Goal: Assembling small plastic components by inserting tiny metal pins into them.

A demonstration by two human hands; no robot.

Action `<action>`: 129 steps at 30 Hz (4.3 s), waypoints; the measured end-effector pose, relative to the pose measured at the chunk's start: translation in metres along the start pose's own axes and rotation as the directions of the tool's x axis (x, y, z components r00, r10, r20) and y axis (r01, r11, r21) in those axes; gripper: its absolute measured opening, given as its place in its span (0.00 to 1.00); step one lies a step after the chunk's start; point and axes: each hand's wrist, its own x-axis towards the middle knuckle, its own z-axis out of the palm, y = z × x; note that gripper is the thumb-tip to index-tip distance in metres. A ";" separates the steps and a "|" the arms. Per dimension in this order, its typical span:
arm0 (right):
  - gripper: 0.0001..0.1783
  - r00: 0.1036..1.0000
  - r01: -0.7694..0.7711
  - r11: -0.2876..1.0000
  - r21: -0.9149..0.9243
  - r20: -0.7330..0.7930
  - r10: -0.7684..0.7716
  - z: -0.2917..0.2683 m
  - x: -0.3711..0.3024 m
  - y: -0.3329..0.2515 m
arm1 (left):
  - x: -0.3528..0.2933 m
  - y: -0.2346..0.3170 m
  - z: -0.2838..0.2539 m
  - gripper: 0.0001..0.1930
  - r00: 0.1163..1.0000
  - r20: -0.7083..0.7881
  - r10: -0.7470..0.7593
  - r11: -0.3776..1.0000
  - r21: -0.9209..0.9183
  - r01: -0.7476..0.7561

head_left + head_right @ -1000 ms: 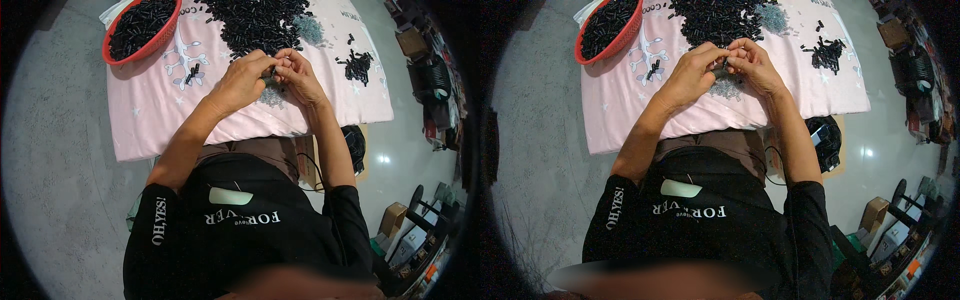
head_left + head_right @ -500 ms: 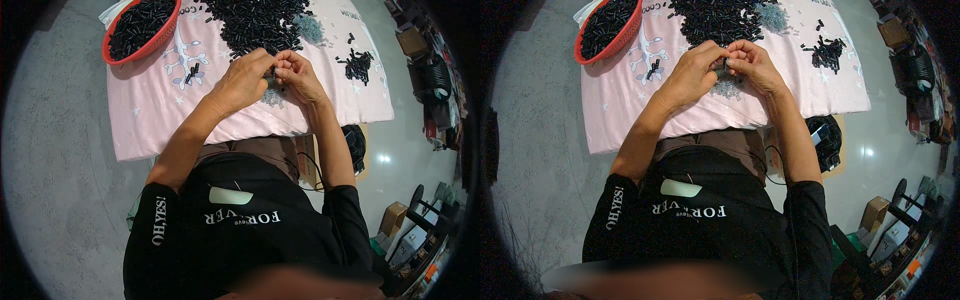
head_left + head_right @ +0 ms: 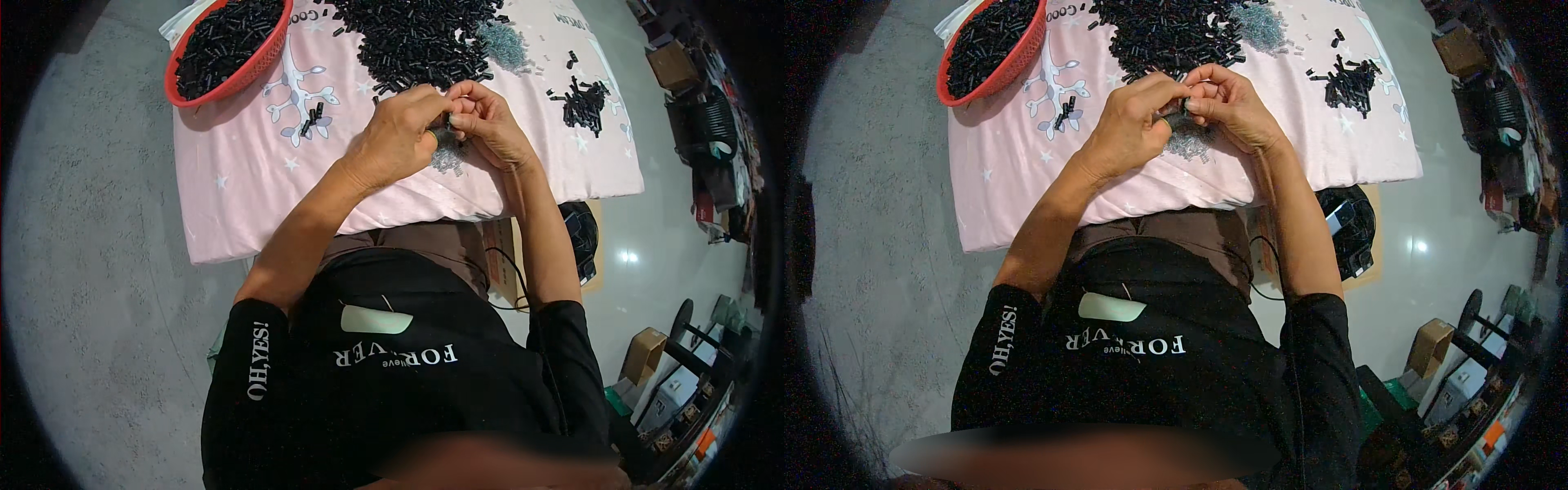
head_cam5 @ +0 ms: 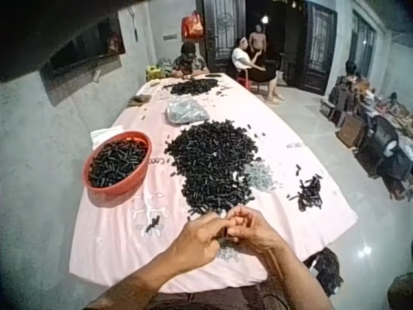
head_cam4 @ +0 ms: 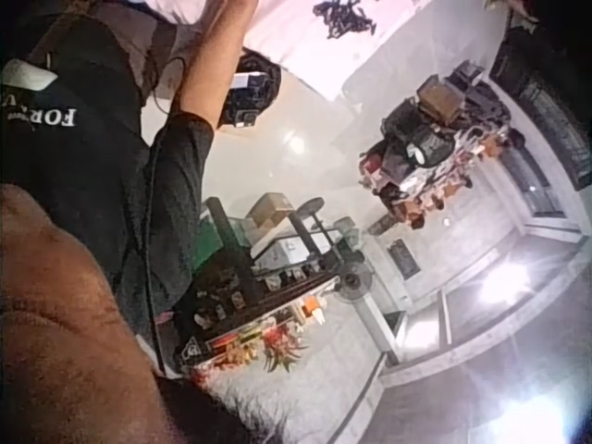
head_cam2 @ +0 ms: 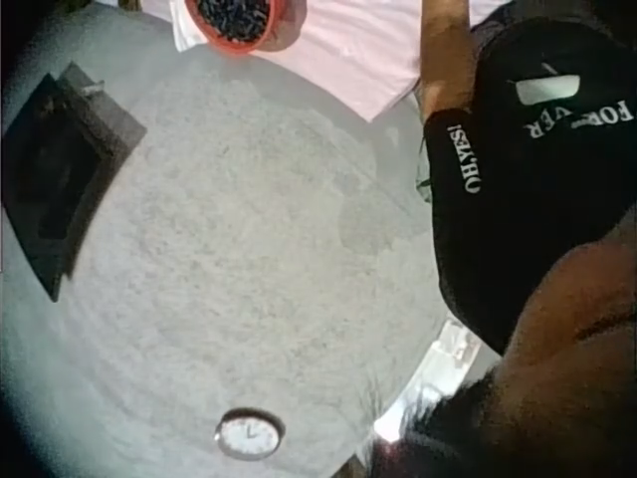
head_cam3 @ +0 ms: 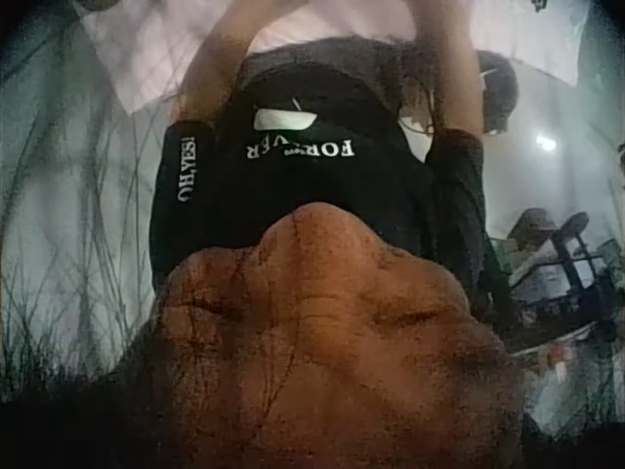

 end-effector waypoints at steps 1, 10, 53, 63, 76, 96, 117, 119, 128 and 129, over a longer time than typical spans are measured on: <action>0.15 1.000 -0.001 1.000 0.000 0.000 0.001 0.000 0.000 0.000 | -0.001 0.000 0.001 0.20 1.000 -0.018 0.003 1.000 0.006 -0.002; 0.19 0.998 -0.020 1.000 0.009 0.068 0.019 -0.001 -0.001 -0.001 | -0.007 -0.001 0.007 0.18 0.996 -0.088 -0.030 0.999 -0.034 0.027; 0.11 0.984 0.135 0.990 0.049 -0.124 -0.128 -0.003 0.009 0.003 | -0.007 -0.056 -0.007 0.09 0.933 -0.177 -0.312 0.892 0.283 0.352; 0.11 0.983 0.132 0.990 0.054 -0.135 -0.124 -0.003 0.009 0.004 | 0.006 -0.061 -0.009 0.10 0.944 -0.212 -0.253 0.936 0.193 0.294; 0.05 0.995 0.056 0.989 -0.139 -0.071 -0.067 0.013 0.002 0.001 | 0.029 -0.068 -0.002 0.09 0.848 0.027 -0.530 0.813 -0.271 0.516; 0.09 0.982 0.100 0.993 -0.065 -0.155 -0.109 0.006 0.000 0.004 | 0.109 -0.026 0.012 0.13 0.968 0.084 -0.235 0.966 -0.087 0.242; 0.08 0.823 0.248 0.946 -0.210 -0.469 -0.320 -0.004 0.015 0.011 | 0.015 -0.050 0.013 0.10 0.975 -0.068 -0.210 0.946 0.237 0.220; 0.08 0.823 0.244 0.946 -0.211 -0.471 -0.318 -0.004 0.015 0.011 | 0.020 -0.050 0.021 0.09 0.977 -0.072 -0.202 0.930 0.298 0.214; 0.08 0.854 0.206 0.934 -0.292 -0.413 -0.317 -0.001 0.013 0.009 | 0.013 -0.047 0.016 0.09 0.959 -0.018 -0.283 0.880 0.394 0.267; 0.08 0.853 0.206 0.934 -0.291 -0.415 -0.317 -0.001 0.012 0.009 | 0.009 -0.044 0.014 0.09 0.964 -0.047 -0.262 0.913 0.311 0.264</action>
